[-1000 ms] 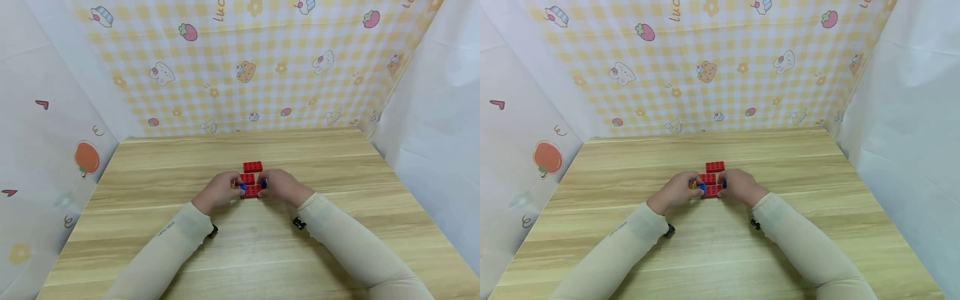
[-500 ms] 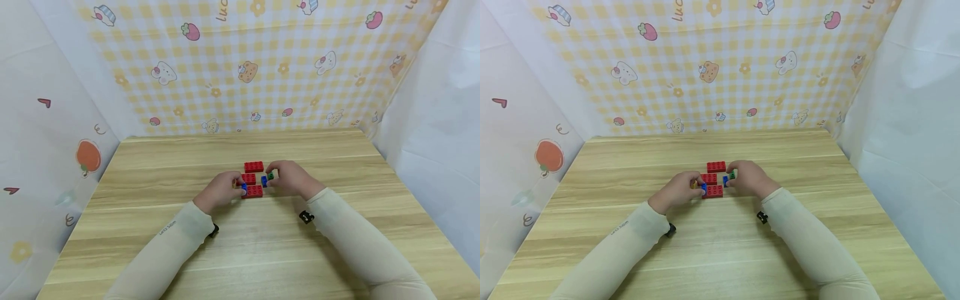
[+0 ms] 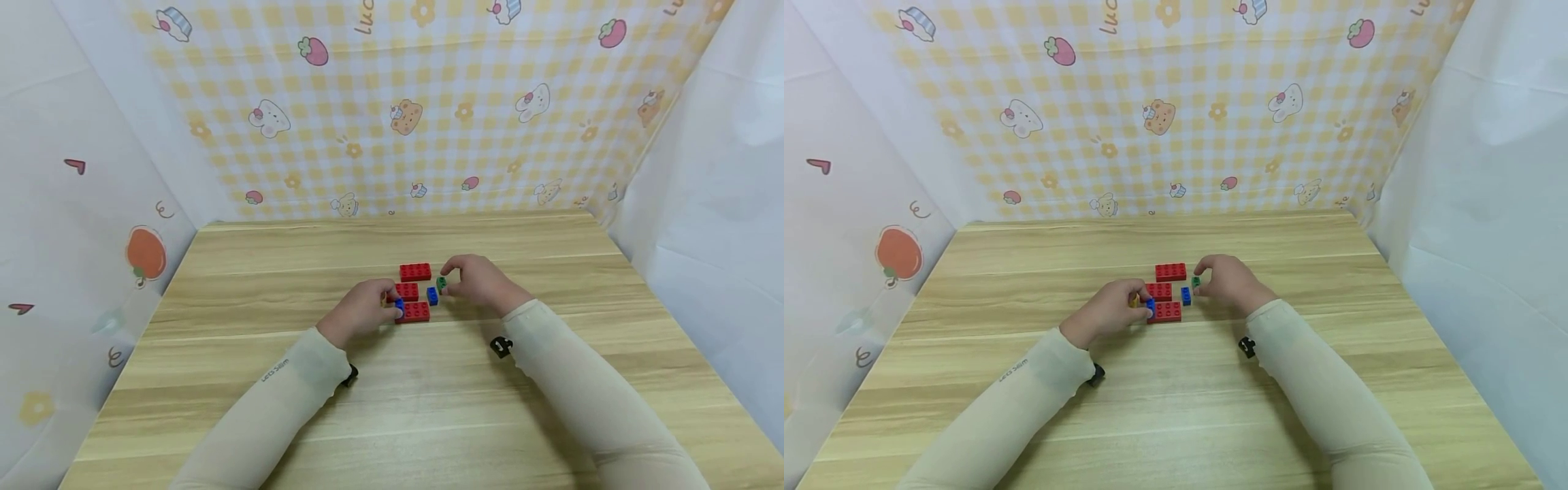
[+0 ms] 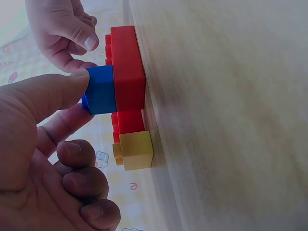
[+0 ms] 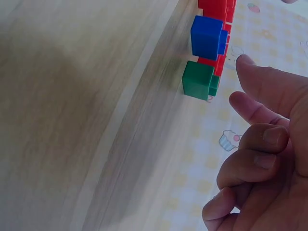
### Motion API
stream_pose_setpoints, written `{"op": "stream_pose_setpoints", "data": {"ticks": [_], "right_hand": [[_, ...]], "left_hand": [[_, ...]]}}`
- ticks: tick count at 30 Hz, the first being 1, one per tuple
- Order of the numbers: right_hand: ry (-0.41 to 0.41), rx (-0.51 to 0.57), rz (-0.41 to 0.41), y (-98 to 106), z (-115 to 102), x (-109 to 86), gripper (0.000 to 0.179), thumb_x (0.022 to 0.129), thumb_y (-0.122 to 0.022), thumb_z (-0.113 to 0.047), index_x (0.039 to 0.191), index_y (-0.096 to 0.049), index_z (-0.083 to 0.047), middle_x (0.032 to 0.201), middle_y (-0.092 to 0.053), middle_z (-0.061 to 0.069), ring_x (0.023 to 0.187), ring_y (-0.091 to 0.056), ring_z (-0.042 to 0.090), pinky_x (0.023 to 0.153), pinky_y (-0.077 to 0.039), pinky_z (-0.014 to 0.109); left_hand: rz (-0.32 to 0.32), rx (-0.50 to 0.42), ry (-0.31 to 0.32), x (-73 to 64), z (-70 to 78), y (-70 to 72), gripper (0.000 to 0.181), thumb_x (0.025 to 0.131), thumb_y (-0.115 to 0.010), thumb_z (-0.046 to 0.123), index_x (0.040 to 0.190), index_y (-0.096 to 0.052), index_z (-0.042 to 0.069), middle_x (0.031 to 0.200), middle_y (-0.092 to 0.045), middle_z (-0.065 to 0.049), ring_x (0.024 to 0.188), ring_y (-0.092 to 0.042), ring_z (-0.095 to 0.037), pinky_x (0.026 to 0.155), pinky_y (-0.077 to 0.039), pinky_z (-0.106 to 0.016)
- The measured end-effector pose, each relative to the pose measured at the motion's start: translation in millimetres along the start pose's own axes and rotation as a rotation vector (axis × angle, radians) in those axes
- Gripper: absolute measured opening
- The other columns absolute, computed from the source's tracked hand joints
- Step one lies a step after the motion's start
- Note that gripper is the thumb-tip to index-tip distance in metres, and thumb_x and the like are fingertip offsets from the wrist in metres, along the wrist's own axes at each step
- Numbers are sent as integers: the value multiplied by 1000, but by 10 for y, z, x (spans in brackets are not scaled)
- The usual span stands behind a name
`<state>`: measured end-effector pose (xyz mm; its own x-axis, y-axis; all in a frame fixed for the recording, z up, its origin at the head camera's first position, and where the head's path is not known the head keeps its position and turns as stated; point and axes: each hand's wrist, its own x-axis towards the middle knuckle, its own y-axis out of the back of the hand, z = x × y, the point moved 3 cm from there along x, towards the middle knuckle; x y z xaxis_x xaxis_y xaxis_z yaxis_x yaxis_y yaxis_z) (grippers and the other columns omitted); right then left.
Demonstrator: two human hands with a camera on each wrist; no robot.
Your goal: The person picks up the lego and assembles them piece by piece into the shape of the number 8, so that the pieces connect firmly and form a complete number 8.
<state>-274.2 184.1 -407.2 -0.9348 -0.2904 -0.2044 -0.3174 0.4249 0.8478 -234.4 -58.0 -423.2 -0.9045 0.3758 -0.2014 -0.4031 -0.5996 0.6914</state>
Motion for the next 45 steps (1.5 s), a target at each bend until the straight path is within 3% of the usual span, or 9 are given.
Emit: {"op": "stream_pose_setpoints", "data": {"ticks": [8,12,16,21,31,45], "right_hand": [[-21,17,-6,-15,50,60,37,94,-81,-23,128,-71,-13,90,-64,6,78,-52,21,75,-46,37],[-30,40,-19,-29,69,75,35,95,-80,-21,128,-71,-13,114,-70,9,84,-56,22,82,-48,38],[-33,50,-26,-36,75,77,33,96,-78,-20,128,-71,-13,132,-68,11,91,-57,24,86,-48,40],[-40,58,-31,-31,71,72,33,96,-78,-18,129,-71,-12,132,-68,11,84,-56,23,82,-47,38],[-62,55,-46,-54,80,110,34,97,-77,-18,130,-70,-14,132,-67,11,90,-55,24,82,-46,38],[-58,13,-35,-94,58,137,28,96,-78,-18,124,-72,-13,133,-68,13,111,-57,31,100,-48,48]], "left_hand": [[0,3,5,-15,30,6,16,96,-80,20,103,-66,16,89,-58,-5,78,-51,-22,69,-42,-35],[-1,7,7,-3,23,0,16,96,-79,21,104,-67,16,89,-58,-5,78,-51,-21,68,-42,-35],[1,10,5,4,13,-5,15,97,-79,21,104,-66,16,89,-58,-5,78,-51,-21,68,-42,-35],[0,-3,8,-4,13,-2,16,96,-79,21,103,-66,17,91,-58,-6,80,-52,-22,69,-43,-36],[-8,-13,26,-17,24,5,15,97,-79,20,104,-66,17,93,-58,-6,82,-52,-23,71,-43,-36],[-9,-15,25,-19,12,3,17,96,-79,22,106,-66,17,95,-60,-6,83,-54,-23,72,-45,-37]]}}
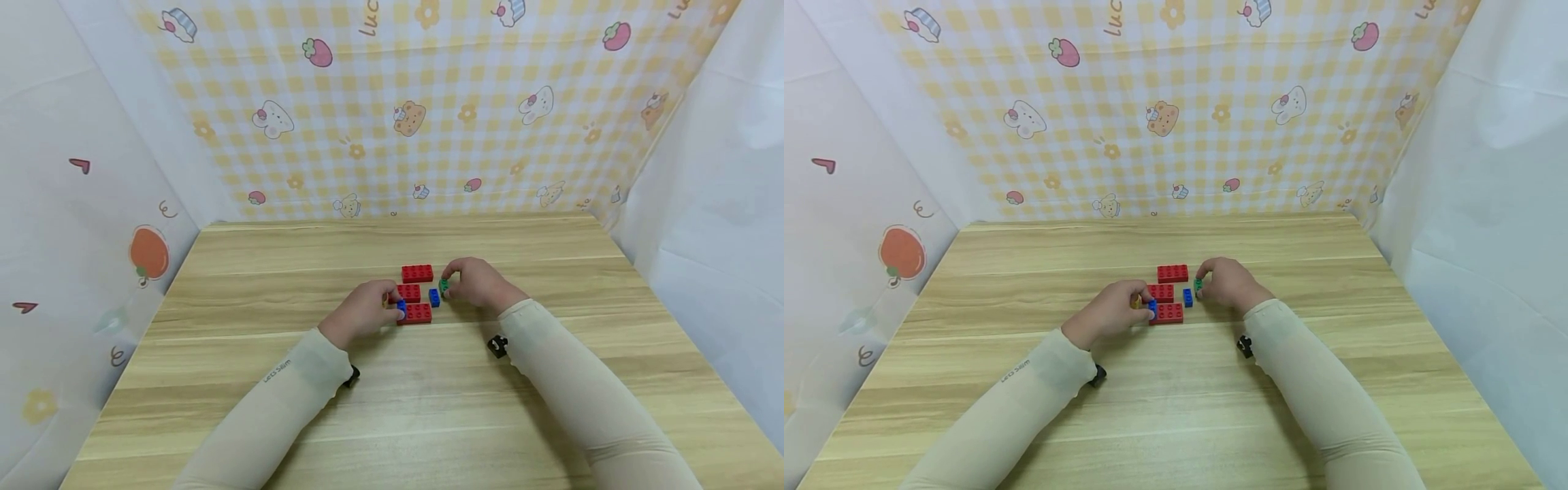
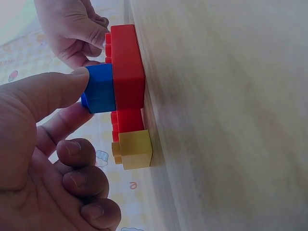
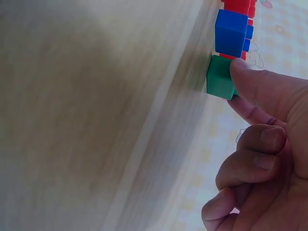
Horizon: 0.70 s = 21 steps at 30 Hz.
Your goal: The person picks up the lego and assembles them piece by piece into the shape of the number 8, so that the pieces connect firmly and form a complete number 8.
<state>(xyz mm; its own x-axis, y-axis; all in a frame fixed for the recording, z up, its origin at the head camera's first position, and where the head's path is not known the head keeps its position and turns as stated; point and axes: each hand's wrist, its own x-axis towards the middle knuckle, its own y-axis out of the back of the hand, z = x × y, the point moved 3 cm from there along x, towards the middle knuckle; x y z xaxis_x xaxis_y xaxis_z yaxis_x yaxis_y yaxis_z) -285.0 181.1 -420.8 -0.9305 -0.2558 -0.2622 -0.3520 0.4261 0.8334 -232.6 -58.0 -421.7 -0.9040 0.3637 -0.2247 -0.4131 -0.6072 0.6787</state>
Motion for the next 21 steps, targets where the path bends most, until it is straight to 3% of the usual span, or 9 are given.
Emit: {"op": "stream_pose_setpoints", "data": {"ticks": [8,15,21], "right_hand": [[6,-20,12,11,-7,-16,28,96,-79,-18,122,-73,-13,134,-68,13,114,-58,31,105,-48,50],[3,-19,10,25,-7,-27,26,96,-78,-19,121,-72,-14,124,-69,10,102,-58,29,90,-48,41],[18,-8,5,46,-21,-61,26,96,-78,-19,120,-72,-13,101,-66,9,86,-56,25,76,-48,37]], "left_hand": [[0,5,-1,5,-6,0,16,97,-79,22,105,-66,17,94,-59,-6,82,-53,-23,71,-44,-36],[1,8,-4,3,2,4,16,97,-79,22,106,-66,16,94,-60,-6,81,-53,-22,70,-43,-36],[1,13,-9,9,0,4,16,97,-79,21,105,-67,16,94,-60,-5,82,-53,-22,71,-44,-36]]}}
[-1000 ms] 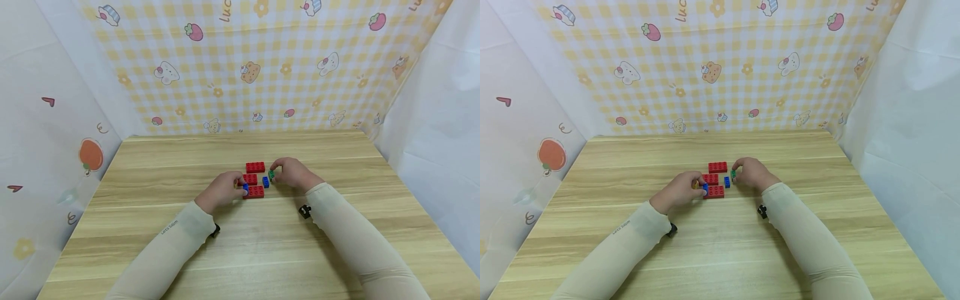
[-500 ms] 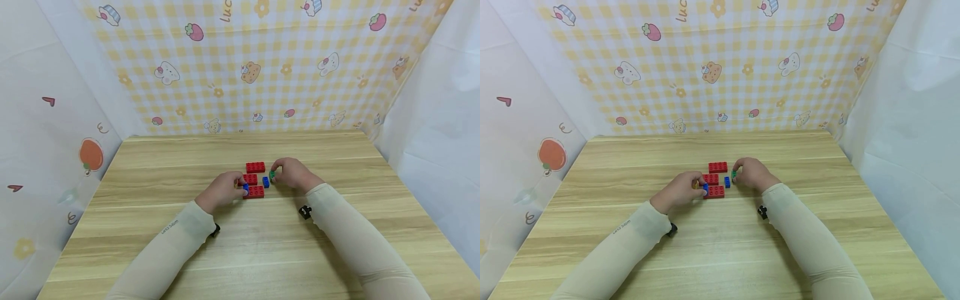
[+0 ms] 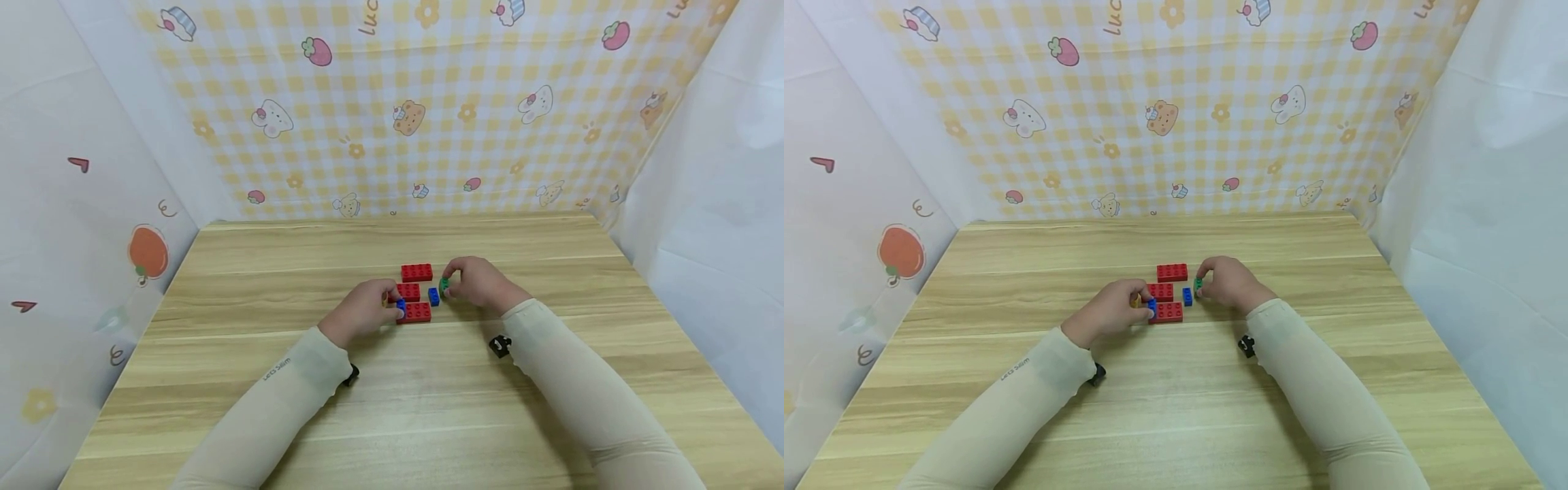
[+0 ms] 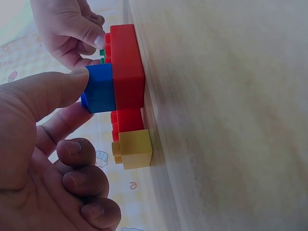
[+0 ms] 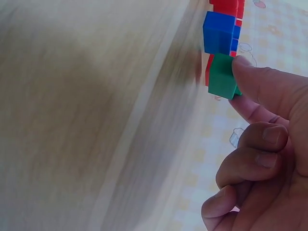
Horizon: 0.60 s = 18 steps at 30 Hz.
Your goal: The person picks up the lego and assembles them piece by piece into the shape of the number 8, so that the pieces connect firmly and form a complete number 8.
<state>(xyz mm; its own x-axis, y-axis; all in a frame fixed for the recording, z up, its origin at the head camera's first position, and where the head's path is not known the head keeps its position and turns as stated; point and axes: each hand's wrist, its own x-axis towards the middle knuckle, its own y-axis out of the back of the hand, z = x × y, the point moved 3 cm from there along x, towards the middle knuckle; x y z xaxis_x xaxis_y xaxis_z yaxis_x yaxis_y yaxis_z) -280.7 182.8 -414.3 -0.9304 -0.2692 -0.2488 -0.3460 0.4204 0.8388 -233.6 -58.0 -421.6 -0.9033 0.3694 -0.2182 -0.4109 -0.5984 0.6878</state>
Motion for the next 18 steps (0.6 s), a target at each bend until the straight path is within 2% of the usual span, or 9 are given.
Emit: {"op": "stream_pose_setpoints", "data": {"ticks": [8,18], "right_hand": [[33,19,14,55,-19,-69,26,94,-80,-19,118,-72,-12,80,-53,4,73,-50,21,67,-43,34],[29,65,4,73,-72,-151,27,93,-82,-19,118,-72,-15,85,-53,7,79,-49,23,68,-42,35]], "left_hand": [[-4,0,-12,-1,3,7,15,97,-79,20,105,-67,15,94,-60,-6,82,-53,-22,71,-44,-36],[-6,-13,-28,7,-8,7,14,96,-79,18,103,-67,15,91,-60,-5,79,-52,-21,69,-44,-35]]}}
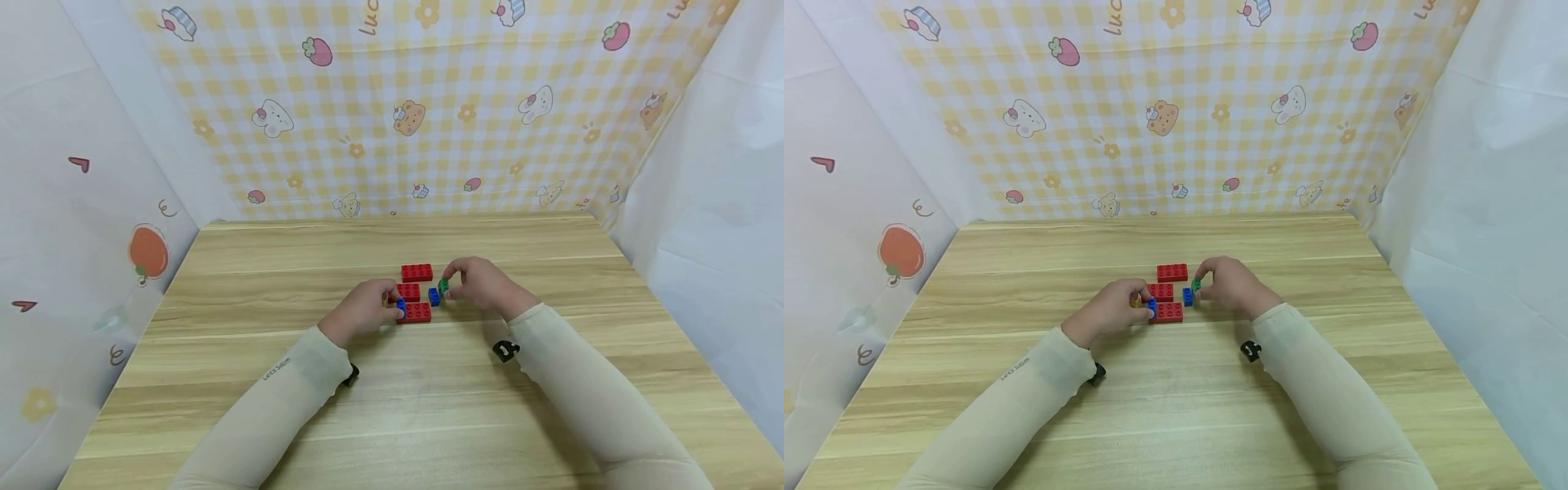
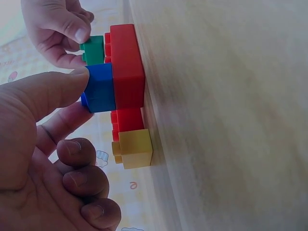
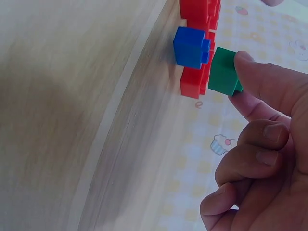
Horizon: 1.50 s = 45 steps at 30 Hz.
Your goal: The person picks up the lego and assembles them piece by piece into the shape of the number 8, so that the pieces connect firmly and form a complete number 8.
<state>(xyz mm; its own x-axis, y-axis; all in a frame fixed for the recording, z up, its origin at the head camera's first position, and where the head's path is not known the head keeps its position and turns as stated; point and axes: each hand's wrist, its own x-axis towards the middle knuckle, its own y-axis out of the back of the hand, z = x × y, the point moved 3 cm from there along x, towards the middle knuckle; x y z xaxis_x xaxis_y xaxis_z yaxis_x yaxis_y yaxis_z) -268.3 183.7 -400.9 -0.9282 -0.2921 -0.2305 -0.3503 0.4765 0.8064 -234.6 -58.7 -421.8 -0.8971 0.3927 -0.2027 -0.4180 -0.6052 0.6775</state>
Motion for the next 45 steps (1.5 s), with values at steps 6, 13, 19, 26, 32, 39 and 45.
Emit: {"op": "stream_pose_setpoints", "data": {"ticks": [6,13,19,26,32,39,45], "right_hand": [[34,9,-8,-35,-59,-56,27,93,-82,-19,118,-72,-14,82,-51,5,75,-47,21,66,-39,34],[85,23,-31,-97,-155,-116,25,93,-81,-17,117,-72,-13,75,-48,3,68,-45,19,63,-38,33],[126,36,-39,-141,-190,-122,24,92,-81,-17,114,-73,-12,70,-47,2,64,-44,17,60,-37,32],[133,36,-51,-190,-224,-124,26,92,-83,-18,114,-72,-12,68,-46,1,60,-43,17,58,-36,31],[139,30,-53,-237,-229,-109,24,91,-84,-17,111,-74,-12,68,-49,1,61,-45,16,58,-38,31],[134,4,-53,-261,-245,-104,25,91,-84,-17,112,-74,-11,68,-49,0,62,-46,16,58,-38,30],[136,-13,-51,-266,-289,-107,26,91,-84,-18,114,-74,-9,70,-51,1,65,-47,16,59,-39,30]], "left_hand": [[-6,-3,-6,-5,3,5,14,96,-79,18,101,-66,15,90,-60,-5,78,-51,-21,69,-44,-34],[-6,-11,0,3,-6,4,14,96,-79,18,100,-66,15,90,-60,-5,78,-52,-21,68,-44,-34],[-4,-12,-1,5,-4,3,15,96,-80,19,99,-65,16,90,-60,-5,79,-52,-21,69,-44,-35],[-8,-14,0,7,-6,0,14,97,-79,19,100,-65,16,91,-61,-4,79,-52,-21,69,-44,-35],[-8,-7,-1,7,-9,1,13,97,-79,18,100,-66,16,90,-60,-4,78,-52,-21,69,-43,-35],[-8,-6,-7,5,-7,-4,12,97,-77,18,102,-67,16,89,-61,-4,73,-53,-20,66,-45,-33],[-7,1,-17,-3,-1,5,11,97,-77,17,102,-67,15,89,-60,-4,74,-52,-20,67,-44,-33]]}}
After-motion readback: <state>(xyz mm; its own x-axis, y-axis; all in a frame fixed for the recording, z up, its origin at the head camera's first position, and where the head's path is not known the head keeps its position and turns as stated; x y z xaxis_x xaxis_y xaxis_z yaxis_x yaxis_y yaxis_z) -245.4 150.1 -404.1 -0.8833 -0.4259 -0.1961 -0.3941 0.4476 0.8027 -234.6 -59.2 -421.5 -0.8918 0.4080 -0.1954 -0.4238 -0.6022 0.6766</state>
